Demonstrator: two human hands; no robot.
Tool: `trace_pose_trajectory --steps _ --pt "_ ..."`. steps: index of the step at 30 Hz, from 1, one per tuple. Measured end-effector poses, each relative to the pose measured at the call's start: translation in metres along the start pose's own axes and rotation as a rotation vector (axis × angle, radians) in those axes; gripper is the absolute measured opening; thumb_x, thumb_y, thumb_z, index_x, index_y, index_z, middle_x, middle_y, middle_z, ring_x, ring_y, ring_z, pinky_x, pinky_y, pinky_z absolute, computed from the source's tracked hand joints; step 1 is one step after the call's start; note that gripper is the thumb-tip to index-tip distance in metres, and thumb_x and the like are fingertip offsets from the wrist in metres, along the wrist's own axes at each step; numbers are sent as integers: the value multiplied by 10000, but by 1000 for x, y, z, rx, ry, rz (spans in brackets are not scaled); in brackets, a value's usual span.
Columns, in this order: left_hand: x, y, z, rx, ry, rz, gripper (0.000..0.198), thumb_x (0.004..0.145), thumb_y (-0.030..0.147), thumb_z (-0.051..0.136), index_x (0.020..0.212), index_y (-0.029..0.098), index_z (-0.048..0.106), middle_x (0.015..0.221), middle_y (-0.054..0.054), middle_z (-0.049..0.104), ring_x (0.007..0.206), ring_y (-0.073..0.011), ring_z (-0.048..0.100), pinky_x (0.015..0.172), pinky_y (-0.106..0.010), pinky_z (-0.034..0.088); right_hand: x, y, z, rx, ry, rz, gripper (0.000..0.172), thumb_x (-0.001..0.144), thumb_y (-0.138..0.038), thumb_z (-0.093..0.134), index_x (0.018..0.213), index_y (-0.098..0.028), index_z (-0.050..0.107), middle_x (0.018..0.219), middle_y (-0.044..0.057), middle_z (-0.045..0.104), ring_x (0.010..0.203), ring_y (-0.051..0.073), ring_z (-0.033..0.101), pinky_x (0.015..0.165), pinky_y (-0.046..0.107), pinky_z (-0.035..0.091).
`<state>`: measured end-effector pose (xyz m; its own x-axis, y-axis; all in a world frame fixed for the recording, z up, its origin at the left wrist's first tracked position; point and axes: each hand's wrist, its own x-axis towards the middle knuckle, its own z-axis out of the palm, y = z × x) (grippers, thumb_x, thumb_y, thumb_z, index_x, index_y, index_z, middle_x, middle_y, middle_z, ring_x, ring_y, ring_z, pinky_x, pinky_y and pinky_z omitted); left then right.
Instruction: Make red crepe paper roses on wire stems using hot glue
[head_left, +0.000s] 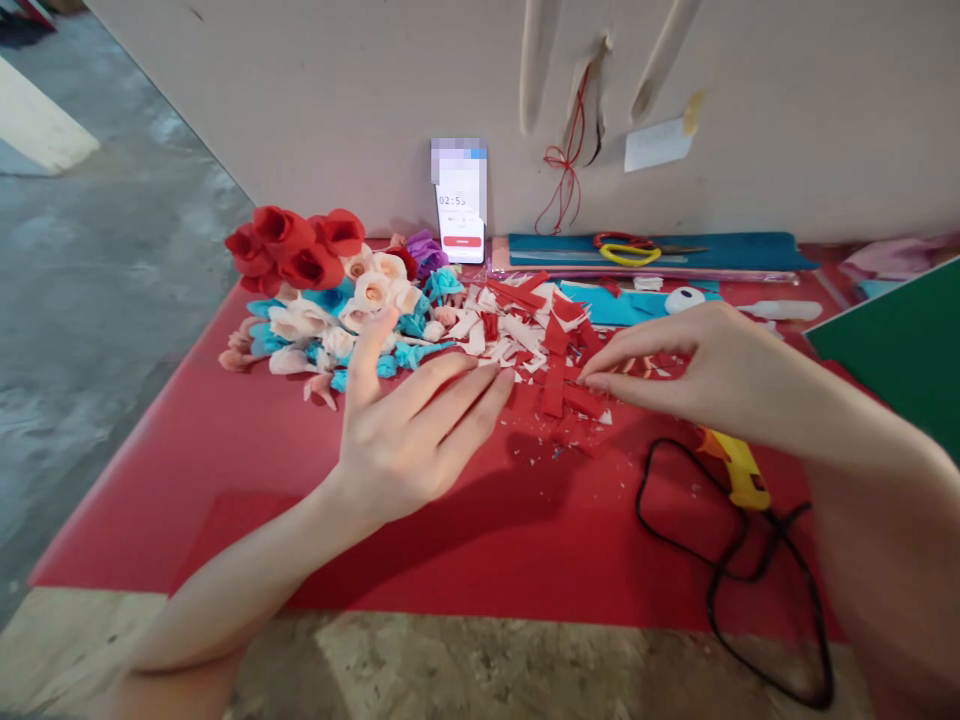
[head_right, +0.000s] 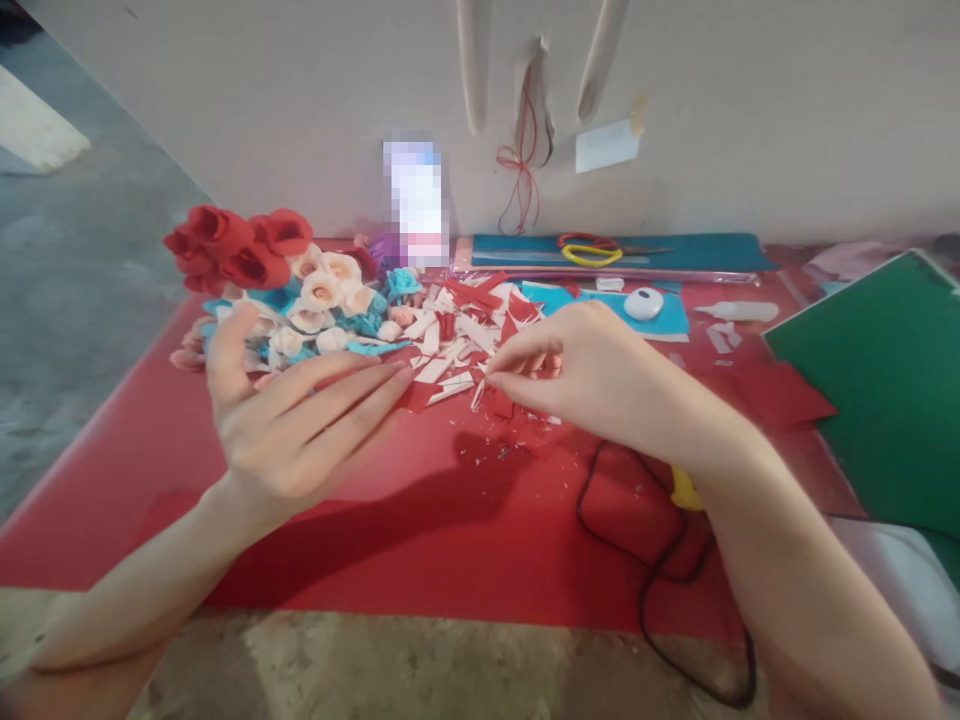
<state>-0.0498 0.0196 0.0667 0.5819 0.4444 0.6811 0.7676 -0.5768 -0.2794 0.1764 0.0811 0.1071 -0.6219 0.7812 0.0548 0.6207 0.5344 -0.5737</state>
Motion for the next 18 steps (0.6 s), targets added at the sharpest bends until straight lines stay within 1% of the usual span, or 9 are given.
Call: trace_pose_trajectory --steps 3,6,9,14,18 --pt "0 0 0 2 4 0 179 759 44 577 899 137 639 854 -33 717 787 -185 660 1052 -568 228 0 -2 2 -18 3 -36 122 766 -233 552 763 -223 674 767 -45 670 690 93 599 608 184 434" --pt "-1 0 0 2 12 5 172 752 57 591 885 151 645 839 -28 718 781 -187 660 1056 -559 233 0 -10 7 -24 -3 -63 154 764 -170 520 785 -205 668 773 -35 662 676 91 584 616 194 423" --pt "-1 0 1 -3 23 13 170 740 76 612 882 164 648 829 -20 719 775 -186 662 1071 -549 205 3 -16 12 -10 -15 -87 184 759 -134 495 807 -192 664 774 -25 653 679 93 571 637 203 415" --pt "-2 1 1 -3 27 10 185 738 55 605 880 167 646 836 -19 719 765 -185 662 1066 -550 212 7 -18 13 7 -32 -80 183 769 -158 488 797 -194 665 760 -11 643 669 109 564 621 218 411" --pt "-3 0 1 0 23 9 176 741 78 610 889 169 643 840 -11 719 777 -185 659 1071 -558 200 7 -17 13 18 -49 -69 181 773 -178 489 784 -193 669 775 -2 646 685 123 570 620 232 415"
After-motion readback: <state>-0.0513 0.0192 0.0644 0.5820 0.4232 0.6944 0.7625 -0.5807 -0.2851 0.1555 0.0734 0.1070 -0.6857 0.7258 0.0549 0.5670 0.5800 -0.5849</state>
